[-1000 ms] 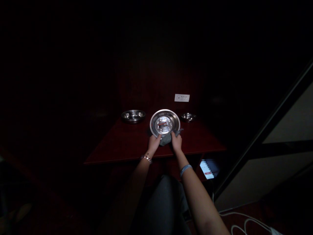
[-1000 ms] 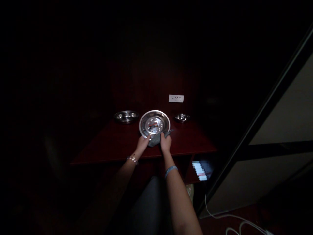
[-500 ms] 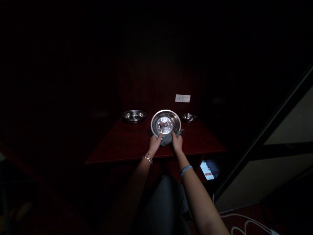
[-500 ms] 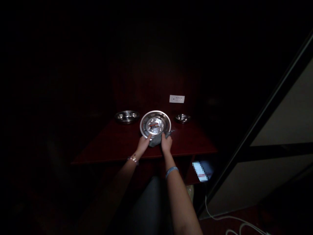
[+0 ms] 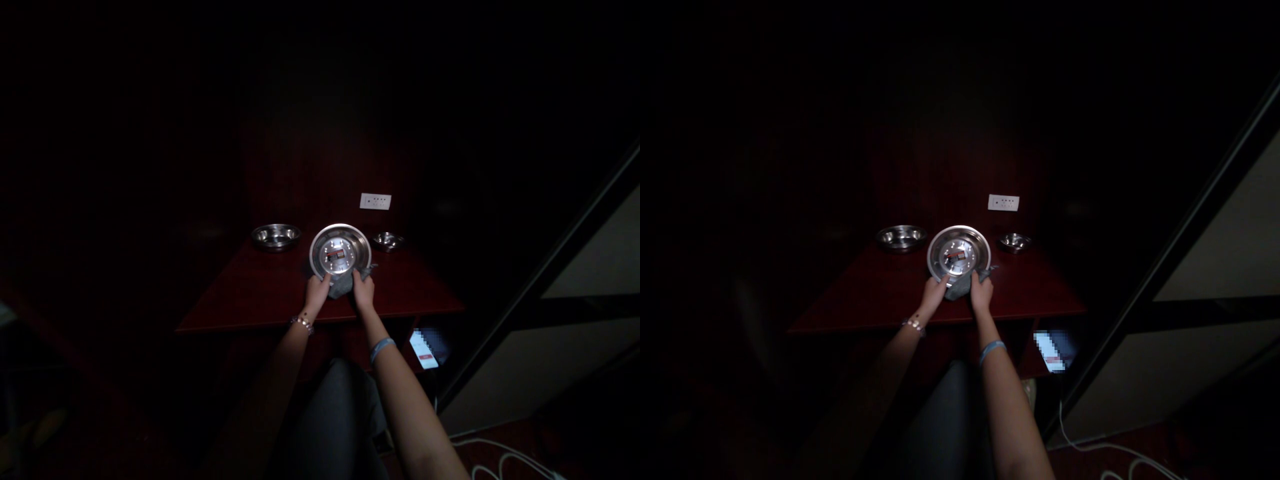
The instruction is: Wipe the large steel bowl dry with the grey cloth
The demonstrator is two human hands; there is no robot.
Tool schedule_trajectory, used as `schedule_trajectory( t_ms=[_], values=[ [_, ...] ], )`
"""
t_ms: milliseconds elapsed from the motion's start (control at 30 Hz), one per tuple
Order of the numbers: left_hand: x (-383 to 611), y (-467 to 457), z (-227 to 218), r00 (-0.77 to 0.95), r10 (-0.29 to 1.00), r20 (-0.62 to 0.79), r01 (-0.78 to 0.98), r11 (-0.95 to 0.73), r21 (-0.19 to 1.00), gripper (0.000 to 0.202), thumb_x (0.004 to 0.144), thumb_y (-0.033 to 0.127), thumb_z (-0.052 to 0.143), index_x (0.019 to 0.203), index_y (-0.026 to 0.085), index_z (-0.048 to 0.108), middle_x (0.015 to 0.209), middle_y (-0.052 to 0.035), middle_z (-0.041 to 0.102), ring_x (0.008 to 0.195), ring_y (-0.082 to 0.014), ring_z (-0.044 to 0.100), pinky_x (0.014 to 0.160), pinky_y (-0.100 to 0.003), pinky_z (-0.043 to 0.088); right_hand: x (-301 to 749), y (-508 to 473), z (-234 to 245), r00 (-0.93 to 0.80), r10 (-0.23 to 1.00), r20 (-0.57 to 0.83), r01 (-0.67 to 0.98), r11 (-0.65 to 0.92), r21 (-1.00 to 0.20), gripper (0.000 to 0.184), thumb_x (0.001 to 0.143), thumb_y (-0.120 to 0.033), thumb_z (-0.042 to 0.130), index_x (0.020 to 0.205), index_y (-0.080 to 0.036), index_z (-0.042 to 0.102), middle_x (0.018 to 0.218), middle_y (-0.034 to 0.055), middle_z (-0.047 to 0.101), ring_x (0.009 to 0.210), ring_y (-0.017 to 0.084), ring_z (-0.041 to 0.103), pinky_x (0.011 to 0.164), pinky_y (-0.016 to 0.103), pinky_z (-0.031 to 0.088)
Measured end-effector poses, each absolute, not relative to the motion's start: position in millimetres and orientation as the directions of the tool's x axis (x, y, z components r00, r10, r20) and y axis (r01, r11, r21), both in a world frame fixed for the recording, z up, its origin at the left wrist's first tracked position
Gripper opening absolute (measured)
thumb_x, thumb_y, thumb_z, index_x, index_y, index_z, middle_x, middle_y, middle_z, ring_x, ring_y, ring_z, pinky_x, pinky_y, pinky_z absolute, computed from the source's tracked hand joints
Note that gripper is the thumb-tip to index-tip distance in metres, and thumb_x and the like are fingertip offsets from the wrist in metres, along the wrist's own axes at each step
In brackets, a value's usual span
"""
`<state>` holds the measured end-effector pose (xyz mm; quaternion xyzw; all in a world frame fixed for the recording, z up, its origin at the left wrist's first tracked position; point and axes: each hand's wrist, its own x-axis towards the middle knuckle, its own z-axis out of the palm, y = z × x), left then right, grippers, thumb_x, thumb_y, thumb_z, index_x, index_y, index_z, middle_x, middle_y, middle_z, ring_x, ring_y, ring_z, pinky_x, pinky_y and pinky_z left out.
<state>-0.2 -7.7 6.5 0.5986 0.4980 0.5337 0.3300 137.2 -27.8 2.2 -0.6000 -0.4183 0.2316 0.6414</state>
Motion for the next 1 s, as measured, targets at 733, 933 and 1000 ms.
schedule_trajectory(
  t_ms=[733, 933, 1000],
  values=[
    [1.6, 0.0, -0.6, -0.279, 0.882, 0.38, -0.065, -0.412, 0.909, 0.038, 0.091, 0.046, 0.056, 0.114, 0.018, 0.064, 0.119, -0.0122, 0.07, 0.114, -0.0247, 0.065, 0.102, -0.036, 0.047, 135.3, -32.8, 7.0, 0.526, 0.807, 0.268, 0.2, 0.189, -0.962, 0.036, 0.086, -0.043, 0.059, 0.095, -0.012, 0.076, 0.1, 0.0151, 0.077, 0.099, 0.028, 0.072, 0.085, 0.03, 0.053],
    [1.5, -1.0, -0.3, -0.223, 0.899, 0.376, 0.011, -0.384, 0.923, 0.055, 0.078, 0.039, 0.074, 0.125, 0.018, 0.054, 0.126, -0.0136, 0.067, 0.115, -0.0249, 0.065, 0.101, -0.037, 0.048, 135.5, -30.3, 4.7, 0.549, 0.788, 0.277, 0.153, 0.23, -0.961, 0.037, 0.086, -0.041, 0.06, 0.101, -0.012, 0.075, 0.104, 0.015, 0.077, 0.101, 0.027, 0.072, 0.088, 0.031, 0.052],
    [1.2, -2.3, 0.7, -0.225, 0.905, 0.361, 0.043, -0.36, 0.932, 0.058, 0.077, 0.038, 0.075, 0.126, 0.017, 0.052, 0.124, -0.0146, 0.067, 0.113, -0.0254, 0.066, 0.098, -0.036, 0.049, 136.0, -29.0, 3.3, 0.554, 0.786, 0.274, 0.141, 0.236, -0.961, 0.037, 0.086, -0.042, 0.059, 0.1, -0.011, 0.075, 0.104, 0.0157, 0.077, 0.1, 0.028, 0.072, 0.086, 0.031, 0.053]
  ],
)
